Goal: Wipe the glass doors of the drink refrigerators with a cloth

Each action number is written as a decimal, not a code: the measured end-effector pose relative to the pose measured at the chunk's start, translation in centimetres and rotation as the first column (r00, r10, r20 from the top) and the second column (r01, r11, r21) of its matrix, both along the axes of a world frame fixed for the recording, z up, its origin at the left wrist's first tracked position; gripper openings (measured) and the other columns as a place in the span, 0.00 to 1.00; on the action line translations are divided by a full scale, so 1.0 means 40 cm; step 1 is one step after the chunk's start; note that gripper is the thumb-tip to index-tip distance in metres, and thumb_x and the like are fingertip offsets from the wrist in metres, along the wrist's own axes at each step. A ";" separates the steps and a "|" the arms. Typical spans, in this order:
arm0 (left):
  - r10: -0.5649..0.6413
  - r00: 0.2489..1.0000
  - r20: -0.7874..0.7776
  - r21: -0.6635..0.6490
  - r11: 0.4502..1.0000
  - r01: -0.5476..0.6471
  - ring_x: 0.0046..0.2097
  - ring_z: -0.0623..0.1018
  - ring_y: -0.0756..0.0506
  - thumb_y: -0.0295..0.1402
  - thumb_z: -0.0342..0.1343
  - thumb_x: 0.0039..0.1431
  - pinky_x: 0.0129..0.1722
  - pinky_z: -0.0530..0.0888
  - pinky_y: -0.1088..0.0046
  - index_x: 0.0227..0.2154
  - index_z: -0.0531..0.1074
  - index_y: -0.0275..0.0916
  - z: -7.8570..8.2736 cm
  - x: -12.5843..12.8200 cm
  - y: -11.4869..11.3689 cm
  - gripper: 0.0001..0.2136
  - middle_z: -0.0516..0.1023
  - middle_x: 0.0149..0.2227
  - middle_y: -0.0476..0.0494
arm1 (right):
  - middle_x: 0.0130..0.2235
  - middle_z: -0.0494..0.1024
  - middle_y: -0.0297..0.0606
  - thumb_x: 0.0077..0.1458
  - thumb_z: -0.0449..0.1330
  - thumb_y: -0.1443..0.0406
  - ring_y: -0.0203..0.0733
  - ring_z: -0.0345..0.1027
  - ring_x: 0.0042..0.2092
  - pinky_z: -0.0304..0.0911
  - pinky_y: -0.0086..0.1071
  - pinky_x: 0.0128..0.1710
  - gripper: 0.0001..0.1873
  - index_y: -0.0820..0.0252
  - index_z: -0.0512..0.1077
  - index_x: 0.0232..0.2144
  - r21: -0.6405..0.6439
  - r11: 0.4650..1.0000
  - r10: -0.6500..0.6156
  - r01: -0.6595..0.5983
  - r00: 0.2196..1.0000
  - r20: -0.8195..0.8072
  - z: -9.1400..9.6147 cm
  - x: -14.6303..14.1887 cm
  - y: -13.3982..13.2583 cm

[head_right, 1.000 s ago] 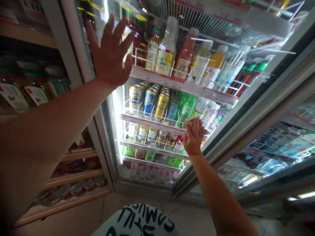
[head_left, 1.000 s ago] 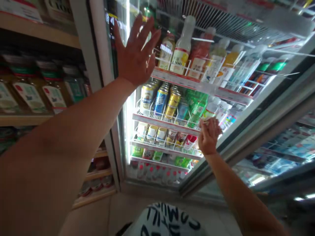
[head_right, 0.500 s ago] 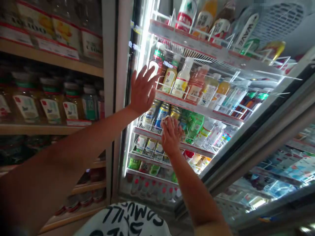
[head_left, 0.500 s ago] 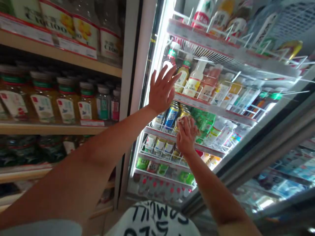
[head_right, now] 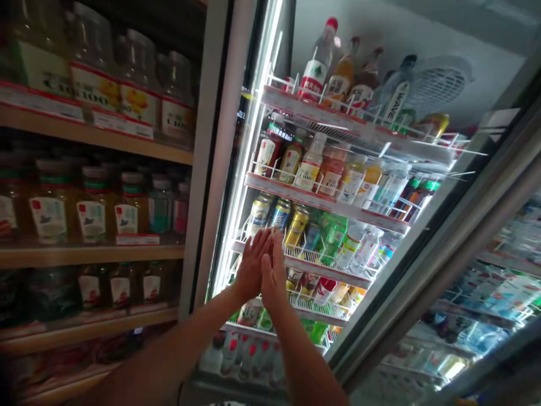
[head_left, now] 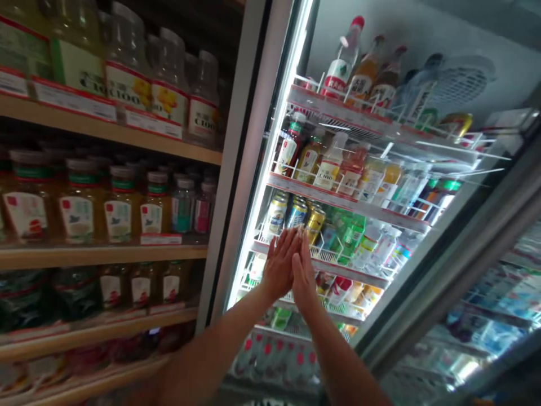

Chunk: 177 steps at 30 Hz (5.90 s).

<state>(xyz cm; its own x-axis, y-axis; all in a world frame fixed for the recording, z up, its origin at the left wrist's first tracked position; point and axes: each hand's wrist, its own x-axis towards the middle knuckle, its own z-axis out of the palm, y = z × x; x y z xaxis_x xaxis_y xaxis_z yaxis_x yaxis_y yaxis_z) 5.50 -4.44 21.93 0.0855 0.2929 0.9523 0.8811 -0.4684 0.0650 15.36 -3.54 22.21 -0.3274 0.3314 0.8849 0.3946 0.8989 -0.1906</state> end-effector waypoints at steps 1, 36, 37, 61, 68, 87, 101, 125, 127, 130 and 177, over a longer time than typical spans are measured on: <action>0.023 1.000 0.002 -0.007 1.000 -0.023 0.74 0.55 0.32 0.33 0.42 0.74 0.69 0.61 0.39 0.76 0.33 0.41 -0.004 0.002 0.007 0.34 0.56 0.72 0.34 | 0.75 0.47 0.41 0.74 0.42 0.61 0.42 0.41 0.76 0.58 0.52 0.71 0.34 0.51 0.33 0.76 0.027 0.999 -0.042 0.042 0.999 0.007 -0.004 0.029 -0.001; 0.391 0.909 -0.141 0.085 0.920 -0.383 0.77 0.40 0.37 0.32 0.48 0.74 0.76 0.45 0.48 0.70 0.63 0.45 0.165 0.152 0.099 0.24 0.55 0.74 0.45 | 0.75 0.42 0.47 0.72 0.48 0.54 0.65 0.35 0.76 0.42 0.69 0.69 0.38 0.56 0.39 0.76 0.373 0.743 -0.595 0.555 0.804 -0.011 0.200 0.368 0.199; 0.410 0.906 -0.106 0.078 0.911 -0.404 0.77 0.40 0.37 0.32 0.47 0.74 0.76 0.43 0.48 0.71 0.62 0.44 0.188 0.140 0.102 0.24 0.53 0.74 0.45 | 0.76 0.42 0.47 0.72 0.48 0.54 0.65 0.35 0.76 0.42 0.70 0.69 0.38 0.56 0.38 0.76 0.370 0.753 -0.583 0.544 0.812 -0.006 0.200 0.370 0.198; 0.403 0.912 -0.072 0.198 0.902 -0.383 0.77 0.37 0.41 0.29 0.39 0.73 0.76 0.51 0.49 0.70 0.60 0.35 0.071 0.141 0.112 0.25 0.53 0.74 0.39 | 0.76 0.40 0.42 0.73 0.45 0.57 0.62 0.31 0.76 0.37 0.70 0.71 0.35 0.54 0.38 0.75 0.278 0.858 -0.459 0.431 0.887 0.041 0.203 0.374 0.182; 0.330 0.943 -0.032 0.146 0.935 -0.322 0.77 0.41 0.42 0.28 0.38 0.73 0.77 0.43 0.53 0.71 0.58 0.34 0.216 0.158 0.126 0.26 0.47 0.76 0.41 | 0.76 0.42 0.40 0.73 0.44 0.57 0.59 0.31 0.77 0.38 0.69 0.72 0.34 0.52 0.38 0.75 0.262 0.856 -0.475 0.445 0.878 0.057 0.208 0.372 0.178; 0.293 0.954 0.059 0.220 0.929 -0.299 0.77 0.40 0.39 0.31 0.41 0.75 0.75 0.48 0.49 0.68 0.65 0.34 0.088 0.242 0.141 0.23 0.52 0.74 0.36 | 0.76 0.41 0.38 0.73 0.45 0.56 0.57 0.30 0.77 0.39 0.66 0.73 0.35 0.52 0.37 0.75 0.295 0.818 -0.528 0.495 0.849 0.040 0.197 0.362 0.189; 0.170 0.983 0.068 0.127 0.976 -0.177 0.76 0.46 0.38 0.30 0.44 0.75 0.75 0.46 0.49 0.66 0.69 0.41 0.052 0.157 0.102 0.21 0.58 0.73 0.39 | 0.75 0.43 0.37 0.73 0.47 0.56 0.51 0.28 0.77 0.41 0.57 0.74 0.36 0.53 0.38 0.75 0.424 0.645 -0.673 0.635 0.736 -0.079 0.186 0.357 0.190; 0.158 0.978 0.134 0.199 0.963 -0.182 0.76 0.47 0.35 0.31 0.46 0.75 0.74 0.48 0.47 0.69 0.66 0.42 0.096 -0.072 0.083 0.23 0.56 0.73 0.37 | 0.73 0.53 0.42 0.72 0.49 0.57 0.52 0.42 0.75 0.42 0.56 0.74 0.35 0.49 0.44 0.75 0.365 0.564 -0.762 0.741 0.637 -0.115 0.160 0.341 0.202; 0.148 0.979 0.138 0.187 0.967 -0.173 0.76 0.49 0.34 0.32 0.45 0.75 0.74 0.49 0.47 0.67 0.68 0.42 0.098 -0.083 0.085 0.22 0.58 0.72 0.37 | 0.73 0.53 0.42 0.72 0.49 0.57 0.52 0.42 0.75 0.42 0.56 0.74 0.34 0.49 0.44 0.75 0.367 0.563 -0.764 0.741 0.635 -0.112 0.160 0.341 0.201; 0.150 0.971 0.186 0.198 0.962 -0.186 0.76 0.48 0.35 0.35 0.44 0.76 0.74 0.46 0.47 0.67 0.68 0.41 0.155 -0.098 0.095 0.22 0.58 0.72 0.37 | 0.74 0.51 0.43 0.72 0.49 0.57 0.51 0.38 0.76 0.41 0.54 0.74 0.35 0.52 0.42 0.75 0.404 0.541 -0.761 0.737 0.634 -0.138 0.164 0.341 0.198; 0.112 0.985 -0.131 0.194 0.977 -0.085 0.76 0.44 0.38 0.23 0.49 0.69 0.76 0.48 0.49 0.74 0.53 0.37 0.160 0.249 0.136 0.32 0.62 0.71 0.39 | 0.74 0.50 0.43 0.73 0.43 0.54 0.48 0.43 0.75 0.40 0.52 0.72 0.32 0.52 0.50 0.74 0.352 0.484 -0.803 0.801 0.566 -0.184 0.253 0.532 0.244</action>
<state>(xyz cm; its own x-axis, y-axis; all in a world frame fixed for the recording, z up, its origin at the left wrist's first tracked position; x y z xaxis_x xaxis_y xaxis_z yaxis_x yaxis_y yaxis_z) 15.46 1.01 28.31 0.2022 0.1242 0.9714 0.9177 -0.3705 -0.1436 36.64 6.20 32.34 -0.0908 0.1166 0.9890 0.9805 0.1844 0.0683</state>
